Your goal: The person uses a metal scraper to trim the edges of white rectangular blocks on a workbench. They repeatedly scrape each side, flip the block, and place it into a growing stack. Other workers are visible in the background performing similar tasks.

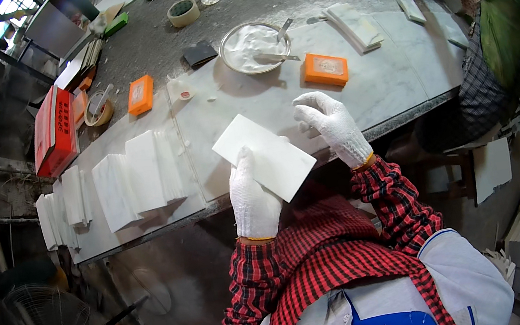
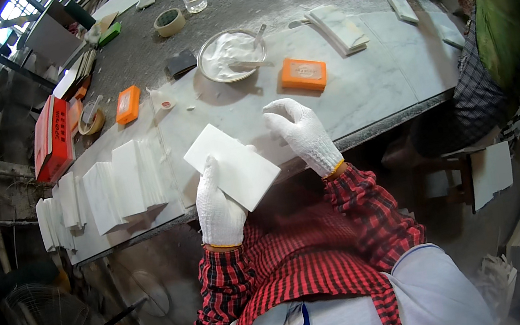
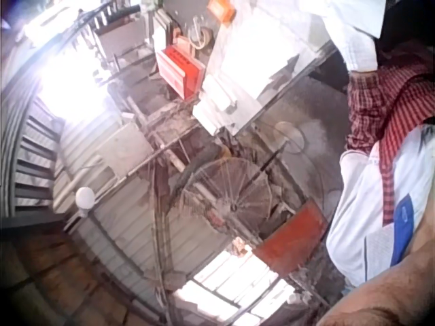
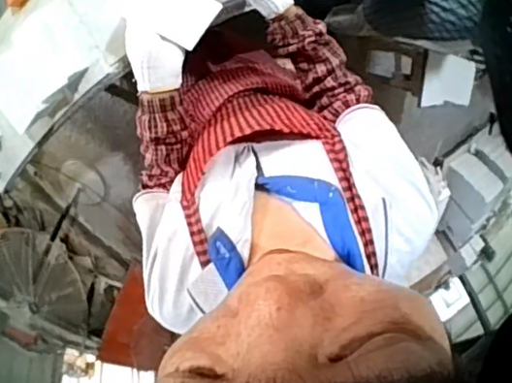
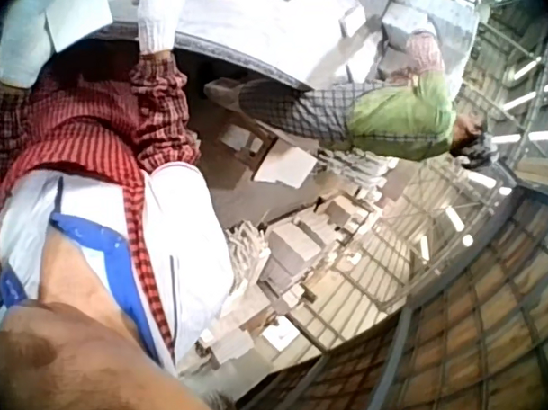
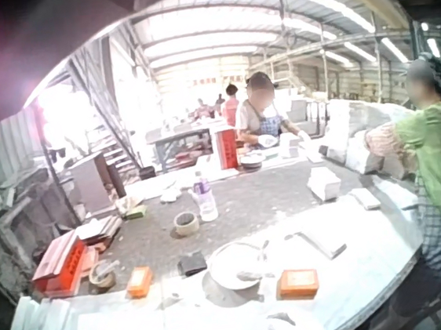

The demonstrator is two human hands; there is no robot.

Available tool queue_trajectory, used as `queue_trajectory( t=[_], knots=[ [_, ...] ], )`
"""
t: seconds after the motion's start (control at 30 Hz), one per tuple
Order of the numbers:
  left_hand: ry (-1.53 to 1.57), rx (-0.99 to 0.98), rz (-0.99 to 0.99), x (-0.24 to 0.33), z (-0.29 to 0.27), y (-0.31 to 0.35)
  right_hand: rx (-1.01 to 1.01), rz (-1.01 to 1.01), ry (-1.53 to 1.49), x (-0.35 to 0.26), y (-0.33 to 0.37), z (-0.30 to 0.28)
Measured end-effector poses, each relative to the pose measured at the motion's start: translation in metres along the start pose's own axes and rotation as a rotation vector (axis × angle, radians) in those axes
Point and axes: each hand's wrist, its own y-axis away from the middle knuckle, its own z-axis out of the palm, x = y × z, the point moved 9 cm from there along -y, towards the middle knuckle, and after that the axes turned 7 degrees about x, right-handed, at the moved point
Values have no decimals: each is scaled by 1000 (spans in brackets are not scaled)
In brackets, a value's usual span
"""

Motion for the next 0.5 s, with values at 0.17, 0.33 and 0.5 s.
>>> queue_trajectory(
  t=[0.17, 0.33, 0.5],
  knots=[
    [107, -25, -69, -12, -9, -7, 11, 60, 30, 0, 0, -10],
    [87, -29, -85, -12, -10, -8, 78, -76, 298, 1, -16, -27],
    [-24, -17, -46, -8, -13, -8, 410, -1091, 1033, -72, -19, -25]
  ],
)
